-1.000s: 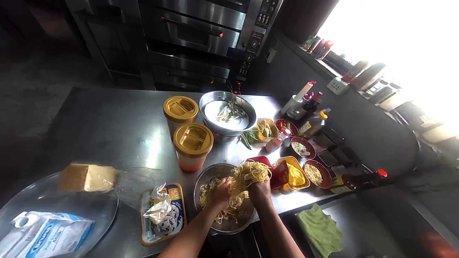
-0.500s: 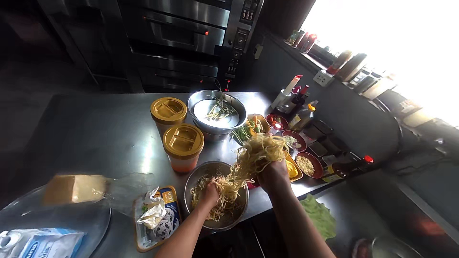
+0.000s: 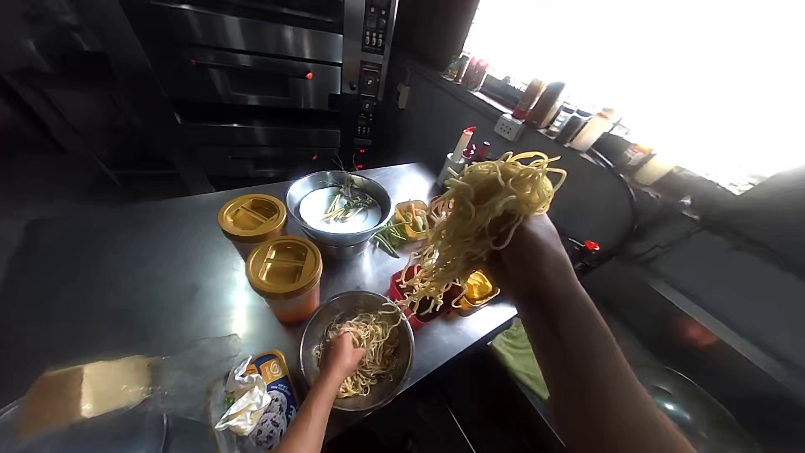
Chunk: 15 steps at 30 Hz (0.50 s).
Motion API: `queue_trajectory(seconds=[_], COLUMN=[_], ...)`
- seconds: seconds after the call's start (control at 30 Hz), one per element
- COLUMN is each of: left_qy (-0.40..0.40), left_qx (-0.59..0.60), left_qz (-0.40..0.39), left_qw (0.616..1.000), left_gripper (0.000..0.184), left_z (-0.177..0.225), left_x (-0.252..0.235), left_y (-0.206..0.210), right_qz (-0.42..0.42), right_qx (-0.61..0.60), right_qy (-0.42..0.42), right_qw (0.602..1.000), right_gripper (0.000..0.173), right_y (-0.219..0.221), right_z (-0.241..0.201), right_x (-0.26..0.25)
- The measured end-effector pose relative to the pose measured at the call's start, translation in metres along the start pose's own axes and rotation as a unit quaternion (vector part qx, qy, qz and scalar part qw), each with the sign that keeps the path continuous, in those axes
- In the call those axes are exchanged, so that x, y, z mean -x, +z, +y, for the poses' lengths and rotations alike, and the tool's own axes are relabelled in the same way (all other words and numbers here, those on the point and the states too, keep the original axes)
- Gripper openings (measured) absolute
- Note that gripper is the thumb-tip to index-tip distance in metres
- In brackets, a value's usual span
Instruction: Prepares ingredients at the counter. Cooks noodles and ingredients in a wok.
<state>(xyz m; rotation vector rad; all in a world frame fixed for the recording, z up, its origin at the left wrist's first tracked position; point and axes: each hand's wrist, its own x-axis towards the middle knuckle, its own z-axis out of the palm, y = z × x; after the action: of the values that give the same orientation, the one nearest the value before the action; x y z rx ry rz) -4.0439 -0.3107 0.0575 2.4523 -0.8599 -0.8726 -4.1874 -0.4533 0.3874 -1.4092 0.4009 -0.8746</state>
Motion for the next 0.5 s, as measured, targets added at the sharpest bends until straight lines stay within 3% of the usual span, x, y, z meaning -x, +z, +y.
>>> queue_trajectory(seconds=[0.23,0.5], left_qy=[0.0,0.007], left_qx=[-0.034,-0.028], left_qz=[-0.023,0.02], left_qw=[0.999,0.999], left_gripper=[0.049,0.046], left_z=[-0.004,0.01], left_x=[0.002,0.014], left_y=[-0.002,0.011], right_qz=[0.079,0.224], right_qx=[0.038,0.156], right_qy=[0.013,0.018], right_qw=[0.996,0.962], right_gripper=[0.015,0.02], right_y=[-0.109,-0.296], right_z=[-0.054,-0.134], right_x=[0.04,0.113])
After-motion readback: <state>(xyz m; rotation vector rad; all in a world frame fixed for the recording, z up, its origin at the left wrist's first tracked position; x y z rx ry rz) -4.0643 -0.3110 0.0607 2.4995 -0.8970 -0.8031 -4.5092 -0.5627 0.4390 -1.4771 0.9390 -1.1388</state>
